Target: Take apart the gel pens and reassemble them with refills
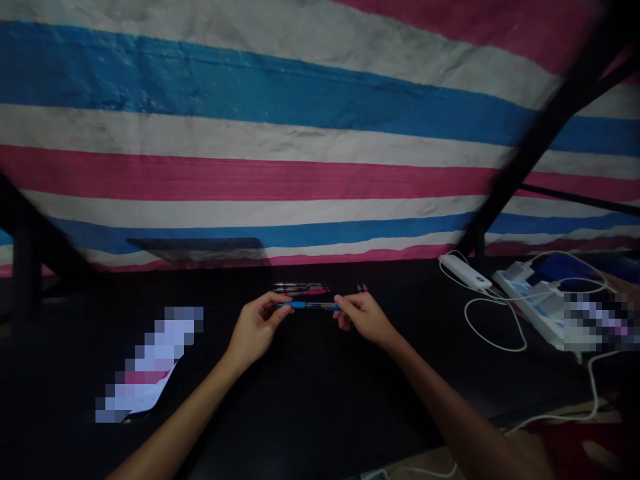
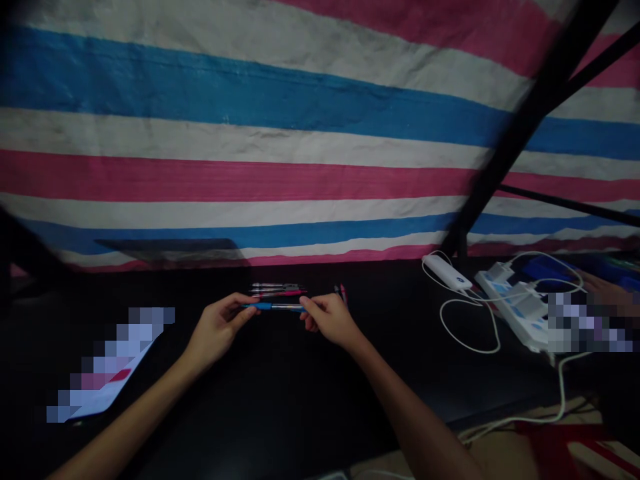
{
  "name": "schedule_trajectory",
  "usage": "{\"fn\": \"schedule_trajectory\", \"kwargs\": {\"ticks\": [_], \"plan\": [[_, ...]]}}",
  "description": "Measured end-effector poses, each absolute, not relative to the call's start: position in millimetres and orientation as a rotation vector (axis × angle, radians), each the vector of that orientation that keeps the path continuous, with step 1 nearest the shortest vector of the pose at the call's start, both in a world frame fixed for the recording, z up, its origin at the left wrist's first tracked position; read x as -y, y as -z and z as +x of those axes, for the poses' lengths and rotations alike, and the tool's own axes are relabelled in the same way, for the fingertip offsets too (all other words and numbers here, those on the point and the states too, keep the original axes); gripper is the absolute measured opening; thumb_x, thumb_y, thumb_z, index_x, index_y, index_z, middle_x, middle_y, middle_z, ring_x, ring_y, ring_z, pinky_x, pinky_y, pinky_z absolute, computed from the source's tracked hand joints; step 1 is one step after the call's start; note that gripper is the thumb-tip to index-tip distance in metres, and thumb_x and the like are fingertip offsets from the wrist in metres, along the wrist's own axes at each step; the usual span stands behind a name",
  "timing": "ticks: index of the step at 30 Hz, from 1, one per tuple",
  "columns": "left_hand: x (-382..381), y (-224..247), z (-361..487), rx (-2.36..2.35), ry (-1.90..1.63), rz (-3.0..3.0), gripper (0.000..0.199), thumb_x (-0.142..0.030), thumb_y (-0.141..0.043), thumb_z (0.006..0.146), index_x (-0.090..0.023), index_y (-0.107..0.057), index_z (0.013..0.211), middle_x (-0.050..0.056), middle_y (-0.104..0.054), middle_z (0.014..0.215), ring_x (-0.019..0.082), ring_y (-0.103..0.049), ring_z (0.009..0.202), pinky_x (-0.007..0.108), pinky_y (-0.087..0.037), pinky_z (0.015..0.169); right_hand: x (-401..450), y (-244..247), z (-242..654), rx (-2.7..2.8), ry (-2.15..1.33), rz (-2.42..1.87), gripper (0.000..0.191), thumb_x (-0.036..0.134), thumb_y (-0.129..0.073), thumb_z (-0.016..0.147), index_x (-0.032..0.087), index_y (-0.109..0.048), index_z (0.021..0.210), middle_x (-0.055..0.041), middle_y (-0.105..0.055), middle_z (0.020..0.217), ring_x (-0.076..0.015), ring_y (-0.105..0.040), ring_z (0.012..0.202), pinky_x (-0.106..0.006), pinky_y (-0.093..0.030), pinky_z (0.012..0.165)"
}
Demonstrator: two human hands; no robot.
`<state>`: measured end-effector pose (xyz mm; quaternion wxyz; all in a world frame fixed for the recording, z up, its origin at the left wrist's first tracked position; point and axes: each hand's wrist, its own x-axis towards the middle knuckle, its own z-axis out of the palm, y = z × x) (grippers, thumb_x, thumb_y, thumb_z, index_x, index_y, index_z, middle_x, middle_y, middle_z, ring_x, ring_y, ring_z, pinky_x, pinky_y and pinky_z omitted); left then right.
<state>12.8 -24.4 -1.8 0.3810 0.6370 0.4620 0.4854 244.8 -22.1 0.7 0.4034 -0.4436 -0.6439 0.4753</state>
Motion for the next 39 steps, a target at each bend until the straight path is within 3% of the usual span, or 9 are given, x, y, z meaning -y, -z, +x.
{"fn": "schedule_trajectory", "kwargs": {"ticks": [3, 6, 9, 12, 15, 18, 22, 26, 39], "plan": [[24.7, 0.8, 13.0, -1.172, -1.239, 1.606, 0.022, -0.032, -0.064, 0.074, -0.016, -0.063, 0.089, 0.005, -0.068, 0.079, 0.018, -0.063, 0.077, 0.030, -0.048, 0.072, 21.9, 0.8, 243.4, 1.629, -1.130, -1.100, 0.031, 0.045, -0.058, 0.079, 0.015, -0.064, 0.085, -0.0024, -0.059, 0.066, -0.0104, -0.053, 0.051, -0.022, -0.042, 0.048], [24.0, 0.8, 12.2, -1.154, -1.252, 1.573, 0.022, -0.033, -0.064, 0.075, -0.016, -0.063, 0.088, 0.005, -0.068, 0.077, 0.018, -0.064, 0.076, 0.029, -0.048, 0.070, 23.6, -1.4, 243.6, 1.640, -0.997, -1.036, 0.038, 0.035, -0.073, 0.066, 0.020, -0.061, 0.100, -0.0021, -0.062, 0.081, -0.0112, -0.055, 0.059, -0.022, -0.042, 0.051], [23.9, 0.4, 12.2, -1.150, -1.244, 1.559, 0.020, -0.031, -0.064, 0.074, -0.016, -0.064, 0.088, 0.004, -0.068, 0.075, 0.018, -0.064, 0.074, 0.028, -0.048, 0.069, 24.6, -1.8, 244.3, 1.665, -1.000, -1.107, 0.025, 0.041, -0.063, 0.076, 0.016, -0.065, 0.074, -0.0013, -0.059, 0.059, -0.0110, -0.052, 0.050, -0.022, -0.038, 0.046], [24.5, -0.6, 12.8, -1.134, -1.227, 1.564, 0.018, -0.029, -0.064, 0.074, -0.015, -0.064, 0.087, 0.004, -0.068, 0.074, 0.017, -0.064, 0.074, 0.028, -0.047, 0.070, 24.0, 0.7, 244.2, 1.641, -1.060, -1.194, 0.047, 0.048, -0.046, 0.086, 0.014, -0.060, 0.056, -0.0006, -0.050, 0.043, -0.0095, -0.046, 0.040, -0.022, -0.035, 0.042], [24.4, -2.2, 12.3, -1.130, -1.245, 1.541, 0.018, -0.028, -0.065, 0.073, -0.015, -0.064, 0.086, 0.004, -0.067, 0.073, 0.017, -0.063, 0.073, 0.027, -0.047, 0.069, 23.3, 0.3, 244.4, 1.596, -1.062, -1.121, 0.030, 0.044, -0.060, 0.078, 0.015, -0.066, 0.082, -0.0013, -0.057, 0.061, -0.0094, -0.050, 0.047, -0.021, -0.037, 0.043], [23.8, -4.6, 10.6, -1.143, -1.259, 1.496, 0.020, -0.030, -0.064, 0.074, -0.014, -0.064, 0.087, 0.003, -0.067, 0.072, 0.016, -0.062, 0.071, 0.027, -0.046, 0.068, 23.8, -4.0, 245.7, 1.632, -0.928, -1.002, 0.056, 0.032, -0.077, 0.062, 0.023, -0.057, 0.113, -0.0042, -0.059, 0.092, -0.0113, -0.055, 0.062, -0.021, -0.042, 0.049], [24.0, -6.7, 9.3, -1.146, -1.230, 1.459, 0.021, -0.032, -0.063, 0.075, -0.014, -0.064, 0.085, 0.003, -0.066, 0.070, 0.016, -0.062, 0.068, 0.026, -0.046, 0.065, 24.5, -5.2, 247.0, 1.745, -0.770, -1.074, 0.021, 0.035, -0.068, 0.072, 0.018, -0.069, 0.086, -0.0038, -0.061, 0.074, -0.0129, -0.053, 0.058, -0.023, -0.039, 0.049], [23.9, -4.9, 9.3, -1.124, -1.218, 1.485, 0.019, -0.030, -0.064, 0.074, -0.014, -0.065, 0.084, 0.004, -0.066, 0.069, 0.016, -0.062, 0.068, 0.026, -0.047, 0.064, 22.9, 1.3, 246.0, 1.687, -0.937, -1.120, 0.023, 0.038, -0.063, 0.076, 0.016, -0.065, 0.075, -0.0003, -0.054, 0.056, -0.0116, -0.047, 0.048, -0.023, -0.034, 0.045], [28.9, -4.2, 13.6, -1.195, -1.263, 1.634, 0.015, -0.028, -0.062, 0.075, -0.015, -0.064, 0.082, 0.002, -0.065, 0.067, 0.016, -0.061, 0.067, 0.025, -0.044, 0.064, 22.4, 0.4, 243.5, 1.389, -1.420, -0.965, 0.026, 0.038, -0.067, 0.070, 0.015, -0.059, 0.062, 0.0036, -0.047, 0.049, -0.0080, -0.040, 0.043, -0.021, -0.032, 0.043]]}}
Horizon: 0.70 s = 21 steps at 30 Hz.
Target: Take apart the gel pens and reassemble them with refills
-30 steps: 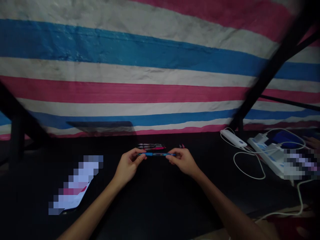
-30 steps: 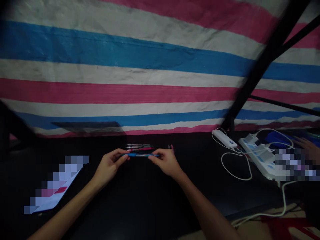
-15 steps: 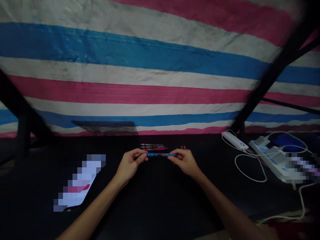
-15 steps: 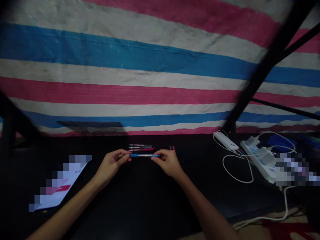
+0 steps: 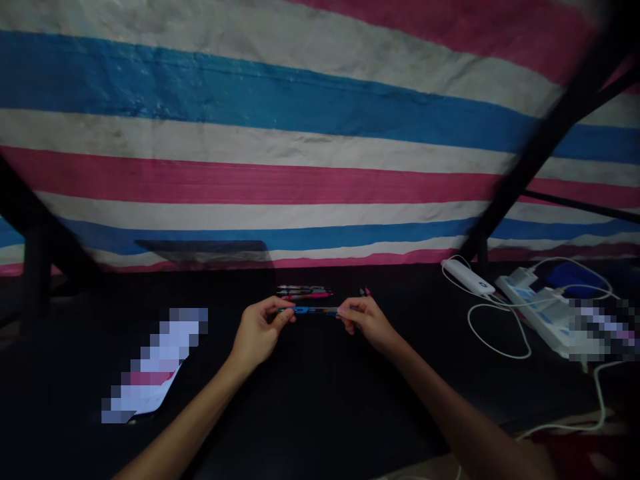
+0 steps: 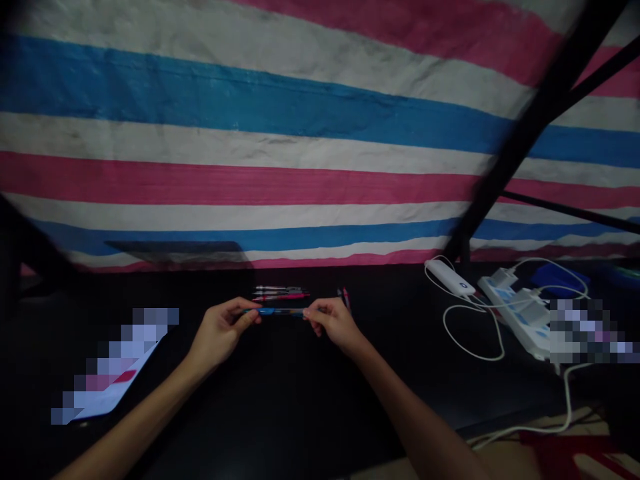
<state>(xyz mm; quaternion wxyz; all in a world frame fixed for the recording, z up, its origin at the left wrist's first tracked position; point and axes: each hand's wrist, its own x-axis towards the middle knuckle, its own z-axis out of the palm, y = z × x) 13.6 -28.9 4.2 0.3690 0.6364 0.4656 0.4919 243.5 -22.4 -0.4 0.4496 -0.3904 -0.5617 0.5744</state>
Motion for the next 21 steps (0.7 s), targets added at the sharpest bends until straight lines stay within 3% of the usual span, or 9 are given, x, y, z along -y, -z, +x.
{"fn": "schedule_trajectory", "kwargs": {"ticks": [7, 16, 21], "plan": [[28.3, 1.5, 18.4, -1.248, -1.237, 1.631, 0.017, -0.031, -0.061, 0.076, -0.015, -0.063, 0.080, 0.002, -0.064, 0.066, 0.017, -0.059, 0.067, 0.026, -0.042, 0.064, 21.4, 7.2, 238.6, 1.273, -1.560, -0.987, 0.031, 0.041, -0.064, 0.073, 0.013, -0.058, 0.061, 0.0050, -0.040, 0.043, -0.0064, -0.033, 0.038, -0.021, -0.025, 0.038], [30.1, -12.3, 16.6, -1.159, -1.032, 1.628, 0.024, -0.039, -0.053, 0.082, -0.017, -0.060, 0.074, -0.001, -0.056, 0.064, 0.013, -0.051, 0.060, 0.023, -0.037, 0.058, 21.4, 0.6, 242.5, 1.583, -1.185, -1.016, 0.026, 0.041, -0.060, 0.078, 0.016, -0.059, 0.073, 0.0020, -0.049, 0.058, -0.0100, -0.044, 0.049, -0.023, -0.036, 0.049], [36.5, -16.5, 16.6, -1.032, -0.720, 1.740, 0.034, -0.044, -0.038, 0.088, -0.018, -0.059, 0.078, -0.003, -0.047, 0.058, 0.012, -0.041, 0.053, 0.022, -0.032, 0.053, 26.1, -8.4, 248.3, 1.718, -1.113, -0.943, 0.024, 0.039, -0.057, 0.081, 0.016, -0.061, 0.079, -0.0001, -0.051, 0.065, -0.0119, -0.047, 0.056, -0.024, -0.039, 0.055]]}}
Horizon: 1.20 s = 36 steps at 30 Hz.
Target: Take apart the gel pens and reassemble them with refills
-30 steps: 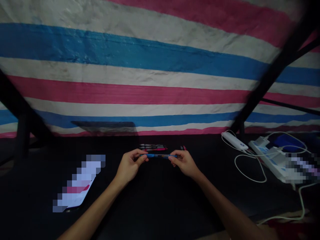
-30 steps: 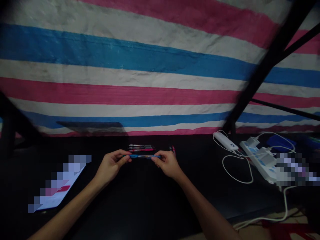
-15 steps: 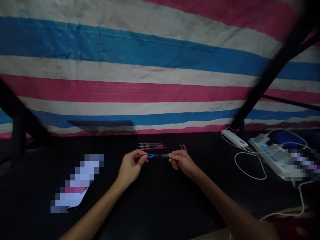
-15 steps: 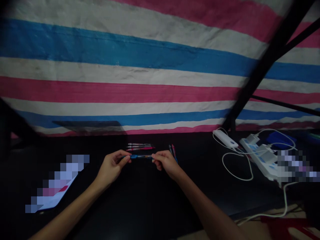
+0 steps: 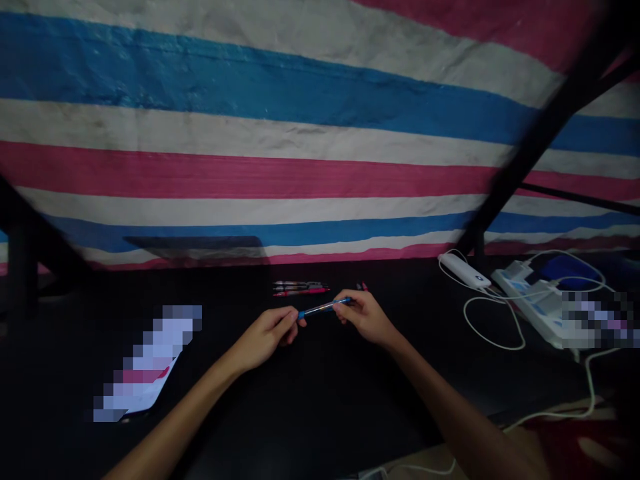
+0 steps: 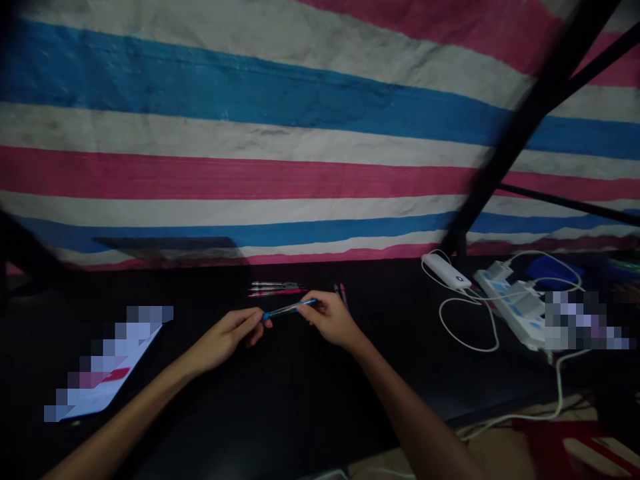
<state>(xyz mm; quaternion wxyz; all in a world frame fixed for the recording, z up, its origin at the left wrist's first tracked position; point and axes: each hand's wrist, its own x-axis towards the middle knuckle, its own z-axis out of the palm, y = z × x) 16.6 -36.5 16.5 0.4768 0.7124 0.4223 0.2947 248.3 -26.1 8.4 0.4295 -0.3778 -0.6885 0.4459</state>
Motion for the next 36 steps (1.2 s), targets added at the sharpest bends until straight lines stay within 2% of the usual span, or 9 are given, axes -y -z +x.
{"fn": "schedule_trajectory", "kwargs": {"ticks": [2, 8, 14, 24, 31, 36], "plan": [[36.8, -13.3, 15.4, -0.984, -0.640, 1.777, 0.031, -0.043, -0.040, 0.087, -0.018, -0.057, 0.081, -0.004, -0.044, 0.057, 0.011, -0.037, 0.052, 0.021, -0.029, 0.050, 27.6, -9.8, 248.7, 1.739, -1.081, -0.945, 0.023, 0.038, -0.058, 0.081, 0.016, -0.061, 0.080, -0.0006, -0.052, 0.066, -0.0121, -0.047, 0.057, -0.025, -0.039, 0.055], [34.8, -6.7, 16.2, -1.124, -0.733, 1.983, 0.028, -0.037, -0.041, 0.086, -0.019, -0.049, 0.066, -0.004, -0.042, 0.058, 0.012, -0.037, 0.054, 0.022, -0.027, 0.051, 25.9, -2.1, 245.6, 1.730, -1.057, -0.974, 0.023, 0.038, -0.057, 0.082, 0.016, -0.062, 0.077, -0.0005, -0.053, 0.064, -0.0122, -0.048, 0.057, -0.024, -0.038, 0.055], [39.1, -4.6, 25.6, -1.299, -0.738, 2.057, 0.028, -0.034, -0.036, 0.087, -0.018, -0.048, 0.066, -0.005, -0.037, 0.055, 0.011, -0.034, 0.052, 0.022, -0.024, 0.050, 23.1, 2.2, 243.4, 1.640, -1.114, -0.988, 0.025, 0.038, -0.059, 0.079, 0.015, -0.061, 0.071, 0.0014, -0.051, 0.055, -0.0111, -0.046, 0.051, -0.023, -0.035, 0.050], [42.9, -0.3, 31.2, -1.356, -0.789, 2.096, 0.029, -0.034, -0.035, 0.089, -0.018, -0.048, 0.069, -0.005, -0.037, 0.055, 0.011, -0.036, 0.051, 0.022, -0.025, 0.051, 20.6, 4.9, 240.1, 1.488, -1.203, -1.030, 0.027, 0.038, -0.060, 0.079, 0.015, -0.061, 0.064, 0.0035, -0.047, 0.048, -0.0083, -0.041, 0.043, -0.021, -0.030, 0.044], [48.1, -3.5, 39.6, -1.128, -0.700, 2.045, 0.032, -0.040, -0.034, 0.091, -0.018, -0.054, 0.078, -0.005, -0.046, 0.059, 0.011, -0.044, 0.054, 0.022, -0.033, 0.053, 23.0, -3.4, 234.4, 1.294, -1.131, -0.951, 0.027, 0.038, -0.063, 0.076, 0.016, -0.056, 0.062, 0.0031, -0.048, 0.054, -0.0090, -0.044, 0.048, -0.022, -0.036, 0.048], [47.8, -9.9, 36.5, -1.091, -0.778, 2.131, 0.027, -0.037, -0.039, 0.090, -0.021, -0.061, 0.095, 0.000, -0.061, 0.082, 0.015, -0.056, 0.076, 0.026, -0.042, 0.073, 12.5, -7.8, 251.4, 1.147, -1.042, -0.973, 0.030, 0.043, -0.060, 0.077, 0.017, -0.053, 0.064, 0.0029, -0.047, 0.056, -0.0091, -0.044, 0.047, -0.021, -0.036, 0.044]]}}
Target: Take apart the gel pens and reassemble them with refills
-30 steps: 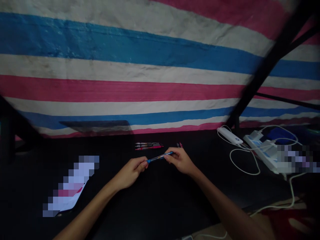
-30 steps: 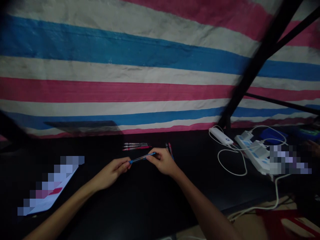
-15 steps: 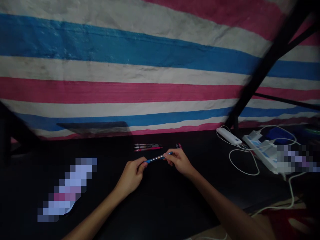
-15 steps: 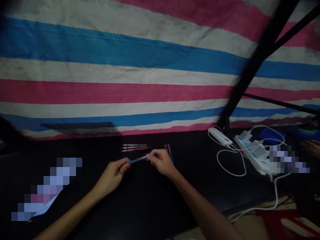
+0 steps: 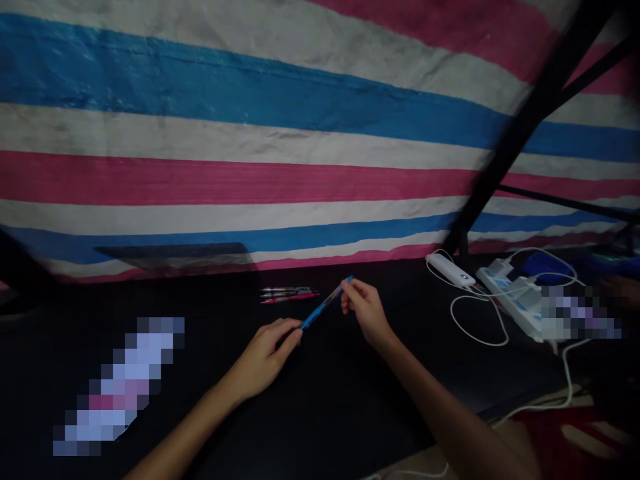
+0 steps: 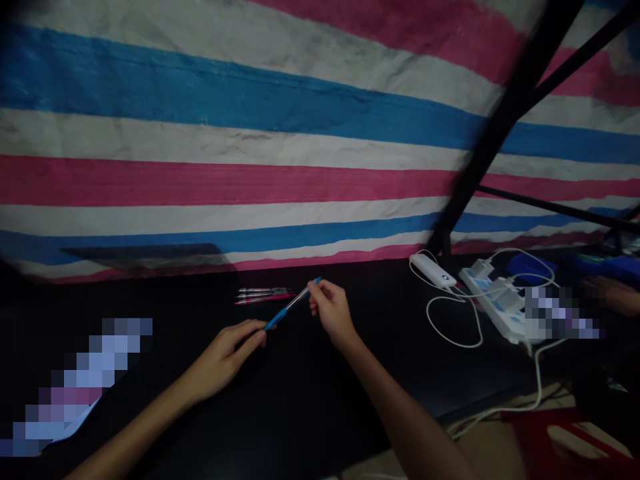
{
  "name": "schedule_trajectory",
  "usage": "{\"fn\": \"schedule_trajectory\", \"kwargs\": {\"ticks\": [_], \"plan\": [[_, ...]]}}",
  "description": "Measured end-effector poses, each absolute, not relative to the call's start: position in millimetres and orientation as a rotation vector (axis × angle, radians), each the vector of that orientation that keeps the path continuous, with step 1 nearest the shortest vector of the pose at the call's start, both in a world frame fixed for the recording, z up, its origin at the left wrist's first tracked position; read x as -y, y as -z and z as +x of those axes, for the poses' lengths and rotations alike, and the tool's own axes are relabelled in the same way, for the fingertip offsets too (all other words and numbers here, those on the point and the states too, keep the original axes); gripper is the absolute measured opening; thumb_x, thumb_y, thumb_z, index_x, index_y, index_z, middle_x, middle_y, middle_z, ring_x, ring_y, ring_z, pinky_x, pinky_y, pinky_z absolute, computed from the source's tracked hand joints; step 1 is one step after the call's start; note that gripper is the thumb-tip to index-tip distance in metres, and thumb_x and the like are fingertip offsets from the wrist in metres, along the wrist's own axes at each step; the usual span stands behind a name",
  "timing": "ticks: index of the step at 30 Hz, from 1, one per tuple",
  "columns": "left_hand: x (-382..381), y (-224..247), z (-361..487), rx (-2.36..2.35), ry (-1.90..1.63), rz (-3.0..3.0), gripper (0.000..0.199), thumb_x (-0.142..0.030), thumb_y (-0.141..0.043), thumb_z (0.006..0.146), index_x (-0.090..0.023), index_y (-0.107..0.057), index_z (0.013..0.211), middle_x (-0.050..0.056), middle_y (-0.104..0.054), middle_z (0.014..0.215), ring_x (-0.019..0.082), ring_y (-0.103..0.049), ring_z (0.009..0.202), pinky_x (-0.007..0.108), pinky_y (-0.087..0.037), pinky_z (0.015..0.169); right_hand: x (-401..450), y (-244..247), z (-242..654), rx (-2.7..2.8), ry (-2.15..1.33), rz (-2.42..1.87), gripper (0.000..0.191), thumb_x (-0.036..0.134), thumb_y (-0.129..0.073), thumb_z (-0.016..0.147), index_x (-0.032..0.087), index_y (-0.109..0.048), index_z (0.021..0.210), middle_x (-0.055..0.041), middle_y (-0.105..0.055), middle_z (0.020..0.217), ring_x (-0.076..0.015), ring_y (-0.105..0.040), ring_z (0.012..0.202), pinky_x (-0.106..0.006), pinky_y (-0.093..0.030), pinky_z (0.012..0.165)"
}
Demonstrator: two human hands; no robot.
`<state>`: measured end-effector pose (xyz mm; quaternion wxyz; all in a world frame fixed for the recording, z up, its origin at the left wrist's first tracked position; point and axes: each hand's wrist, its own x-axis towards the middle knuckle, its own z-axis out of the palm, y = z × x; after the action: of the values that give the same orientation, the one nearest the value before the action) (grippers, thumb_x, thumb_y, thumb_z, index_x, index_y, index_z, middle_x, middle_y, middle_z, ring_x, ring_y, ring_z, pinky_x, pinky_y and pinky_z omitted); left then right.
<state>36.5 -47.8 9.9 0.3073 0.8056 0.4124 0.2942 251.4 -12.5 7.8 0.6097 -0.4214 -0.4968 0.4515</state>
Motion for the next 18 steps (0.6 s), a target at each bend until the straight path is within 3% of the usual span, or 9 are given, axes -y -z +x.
{"fn": "schedule_trajectory", "kwargs": {"ticks": [3, 6, 12, 18], "plan": [[44.2, -9.2, 31.4, -1.139, -0.825, 2.158, 0.025, -0.035, -0.043, 0.088, -0.023, -0.060, 0.102, 0.002, -0.062, 0.090, 0.016, -0.058, 0.082, 0.028, -0.044, 0.076, -1.4, -8.4, 278.3, 1.019, -0.912, -1.103, 0.030, 0.047, -0.051, 0.078, 0.019, -0.049, 0.068, 0.0031, -0.046, 0.056, -0.0106, -0.045, 0.046, -0.021, -0.036, 0.044], [40.5, -5.2, 27.4, -1.209, -0.873, 2.248, 0.022, -0.033, -0.044, 0.087, -0.022, -0.061, 0.096, 0.003, -0.061, 0.088, 0.017, -0.057, 0.082, 0.031, -0.045, 0.076, -12.3, -7.1, 310.1, 1.285, -0.641, -1.550, 0.035, 0.042, -0.029, 0.084, 0.019, -0.046, 0.064, -0.0002, -0.050, 0.057, -0.0131, -0.047, 0.050, -0.023, -0.037, 0.047], [26.3, 10.7, 12.6, -1.399, -0.973, 2.466, 0.024, -0.029, -0.048, 0.084, -0.023, -0.059, 0.104, 0.007, -0.053, 0.113, 0.025, -0.050, 0.105, 0.043, -0.042, 0.091, -18.1, 7.5, 334.7, 1.520, -0.451, -1.845, 0.032, 0.034, -0.047, 0.078, 0.018, -0.050, 0.051, -0.0020, -0.051, 0.051, -0.0166, -0.050, 0.057, -0.026, -0.031, 0.056], [8.9, 24.8, -5.6, -1.533, -0.906, 2.523, 0.034, -0.032, -0.049, 0.082, -0.022, -0.055, 0.114, 0.008, -0.049, 0.125, 0.028, -0.043, 0.116, 0.046, -0.040, 0.096, -23.0, 22.0, 325.9, 1.618, -0.363, -1.989, 0.031, 0.048, -0.054, 0.076, 0.019, -0.064, 0.072, -0.0074, -0.063, 0.067, -0.0220, -0.058, 0.070, -0.027, -0.034, 0.061]]}}
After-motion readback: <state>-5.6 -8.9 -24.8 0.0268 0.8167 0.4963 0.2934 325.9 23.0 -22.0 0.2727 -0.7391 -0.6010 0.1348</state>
